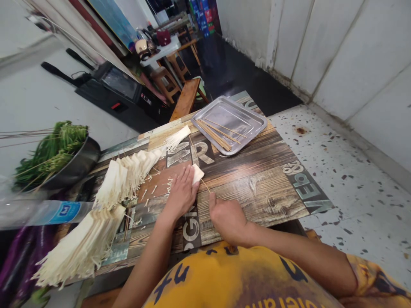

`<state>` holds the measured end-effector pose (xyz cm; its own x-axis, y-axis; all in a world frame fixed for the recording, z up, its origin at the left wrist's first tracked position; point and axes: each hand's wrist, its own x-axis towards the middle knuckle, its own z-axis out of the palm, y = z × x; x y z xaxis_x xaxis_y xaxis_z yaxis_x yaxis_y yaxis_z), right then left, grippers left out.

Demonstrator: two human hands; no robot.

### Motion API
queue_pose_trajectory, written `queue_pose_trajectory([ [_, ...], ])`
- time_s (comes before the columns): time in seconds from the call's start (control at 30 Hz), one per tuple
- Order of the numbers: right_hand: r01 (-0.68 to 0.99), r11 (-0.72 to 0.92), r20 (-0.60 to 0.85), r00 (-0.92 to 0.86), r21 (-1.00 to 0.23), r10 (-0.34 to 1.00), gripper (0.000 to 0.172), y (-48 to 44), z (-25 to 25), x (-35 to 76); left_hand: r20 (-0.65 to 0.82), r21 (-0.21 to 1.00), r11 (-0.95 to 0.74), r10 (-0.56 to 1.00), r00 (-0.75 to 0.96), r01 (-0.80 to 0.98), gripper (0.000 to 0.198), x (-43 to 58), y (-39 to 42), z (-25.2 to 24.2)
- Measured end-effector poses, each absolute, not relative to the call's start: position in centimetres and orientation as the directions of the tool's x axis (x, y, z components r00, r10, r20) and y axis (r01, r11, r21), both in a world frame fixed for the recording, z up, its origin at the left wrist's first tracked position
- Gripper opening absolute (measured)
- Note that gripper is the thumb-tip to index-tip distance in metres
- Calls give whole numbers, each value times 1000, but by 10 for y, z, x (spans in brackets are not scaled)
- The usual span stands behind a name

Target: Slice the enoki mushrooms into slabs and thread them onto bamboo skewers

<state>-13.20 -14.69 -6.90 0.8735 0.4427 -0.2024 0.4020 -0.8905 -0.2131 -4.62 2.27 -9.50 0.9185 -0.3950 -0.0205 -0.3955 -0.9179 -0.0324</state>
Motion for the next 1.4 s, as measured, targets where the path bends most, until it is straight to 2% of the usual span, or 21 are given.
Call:
queue_pose_trajectory([
  [0.2,373,-898,-164,895,-233,415,53,-141,-71,-126,-27,-21,-920,-392,920,-392,54,-46,23,-95],
  [0.53,374,-896,-179,890,-240,419,51,-132,-66,-117,-32,-10,-920,-392,919,-393,55,-45,22,-95],
  [0.7,334,-907,-185,904,-255,385,42,-128,-67,-106,2,2,-915,-404,915,-404,55,-46,24,-100],
  [0.8,297,-923,-173,923,-244,343,43,-129,-70,-103,51,57,-907,-414,909,-417,60,-48,29,-96],
  [0.9,267,-932,-169,935,-244,312,40,-133,-72,-101,137,86,-943,-310,941,-323,63,-49,39,-87],
  [1.0,261,-935,-173,936,-239,306,37,-135,-72,-101,137,63,-972,-216,967,-226,58,-51,46,-83],
  [1.2,278,-943,-190,931,-184,312,38,-133,-70,-100,81,1,-941,-337,938,-338,56,-52,40,-95],
  [1.4,318,-939,-236,910,-133,342,40,-123,-60,-94,62,0,-934,-356,932,-357,53,-48,37,-99],
])
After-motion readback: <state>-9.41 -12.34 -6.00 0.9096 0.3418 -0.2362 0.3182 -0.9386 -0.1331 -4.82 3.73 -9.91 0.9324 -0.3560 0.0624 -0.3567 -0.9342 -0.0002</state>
